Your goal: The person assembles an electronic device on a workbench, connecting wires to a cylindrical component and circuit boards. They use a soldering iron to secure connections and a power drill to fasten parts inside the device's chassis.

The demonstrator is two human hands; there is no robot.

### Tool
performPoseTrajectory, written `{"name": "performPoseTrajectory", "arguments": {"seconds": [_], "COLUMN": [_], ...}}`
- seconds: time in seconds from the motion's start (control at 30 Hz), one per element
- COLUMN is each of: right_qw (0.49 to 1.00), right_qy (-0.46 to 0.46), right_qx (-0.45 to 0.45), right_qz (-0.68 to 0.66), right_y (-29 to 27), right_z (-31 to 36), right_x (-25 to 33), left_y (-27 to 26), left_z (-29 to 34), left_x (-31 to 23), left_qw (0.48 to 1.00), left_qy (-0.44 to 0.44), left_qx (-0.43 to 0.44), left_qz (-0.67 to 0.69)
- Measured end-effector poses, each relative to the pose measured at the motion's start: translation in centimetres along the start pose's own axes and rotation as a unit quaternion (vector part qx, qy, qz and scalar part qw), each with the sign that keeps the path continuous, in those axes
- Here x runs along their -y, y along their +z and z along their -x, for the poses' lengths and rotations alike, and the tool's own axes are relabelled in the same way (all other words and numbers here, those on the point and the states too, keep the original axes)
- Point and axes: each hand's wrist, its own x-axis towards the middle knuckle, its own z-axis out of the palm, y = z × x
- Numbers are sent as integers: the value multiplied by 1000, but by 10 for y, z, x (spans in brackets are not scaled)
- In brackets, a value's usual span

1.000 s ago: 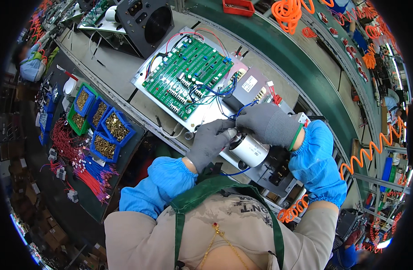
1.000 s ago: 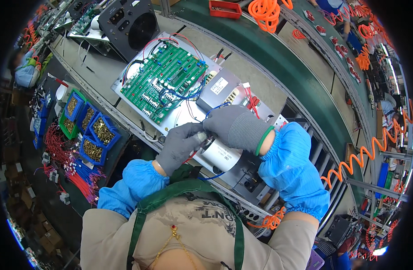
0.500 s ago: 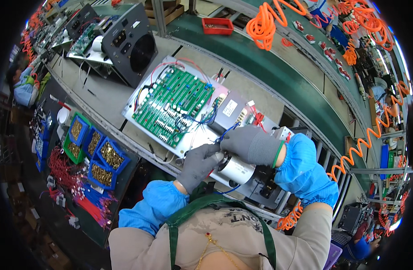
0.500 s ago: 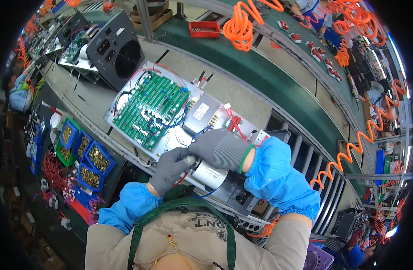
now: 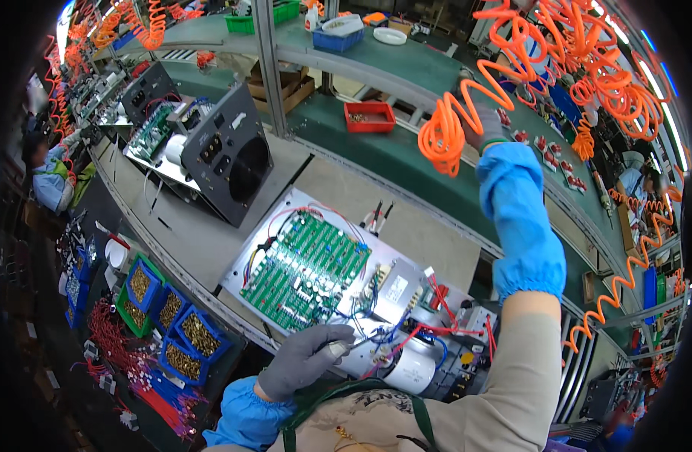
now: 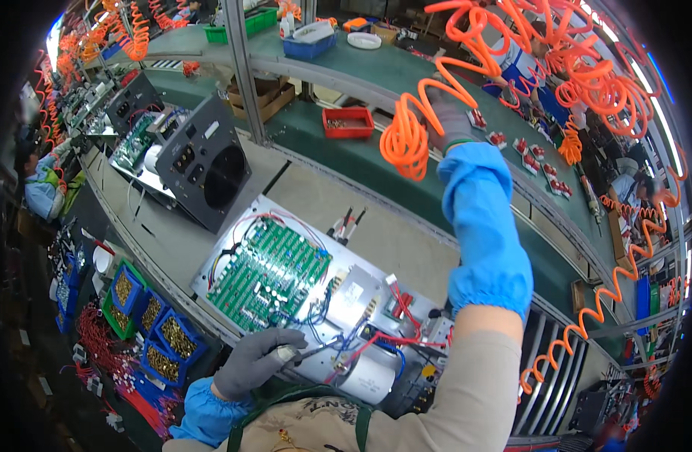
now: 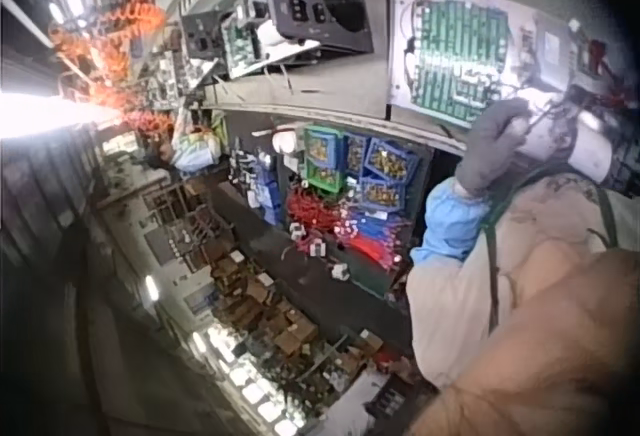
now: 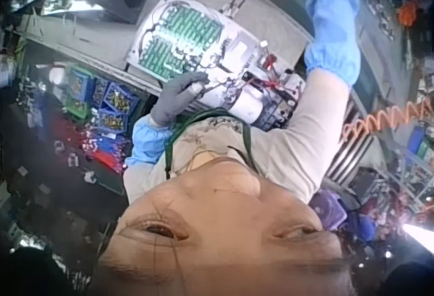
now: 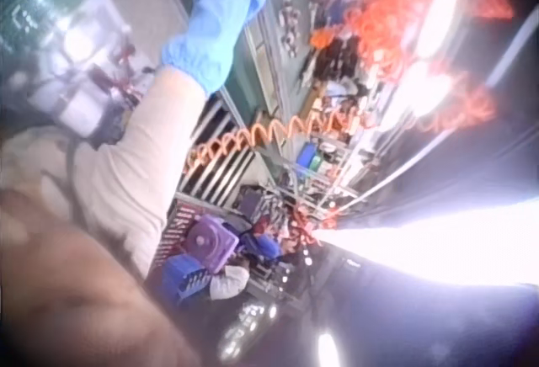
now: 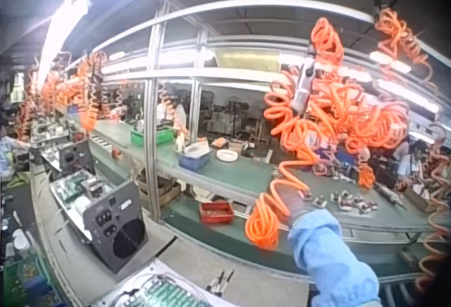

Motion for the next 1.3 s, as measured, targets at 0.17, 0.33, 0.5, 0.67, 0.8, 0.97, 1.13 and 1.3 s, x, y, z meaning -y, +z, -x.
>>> {"name": "performPoseTrajectory", "arguments": {"seconds": [0.17, 0.33, 0.5, 0.67, 0.8, 0.97, 1.13, 1.3], "right_qw": [995, 952, 895, 842, 758, 652, 575, 585], "right_qy": [1, -290, -243, -189, -320, -230, -268, -212], "right_qx": [12, -86, -41, 5, 29, 118, 213, 221], "right_qz": [101, 43, -373, -506, -568, -713, -743, -751], "right_y": [-18, -31, -109, -178, -166, -111, -71, -50], "right_z": [45, 46, 103, 190, 234, 284, 307, 320], "right_x": [34, 57, 46, 98, 94, 126, 140, 142], "left_y": [-6, -18, -2, 28, 43, 47, 50, 53], "left_z": [2, 3, -44, -88, -84, -53, -29, 19], "left_x": [-7, -11, -44, -65, -56, -47, -25, 39], "left_qw": [997, 995, 957, 762, 860, 890, 829, 878], "left_qy": [-20, 11, 196, 455, 390, 372, 420, 325], "left_qx": [-36, -55, -98, -260, -147, -84, -195, -244], "left_qz": [61, 79, -189, -380, -295, -250, -313, -253]}}
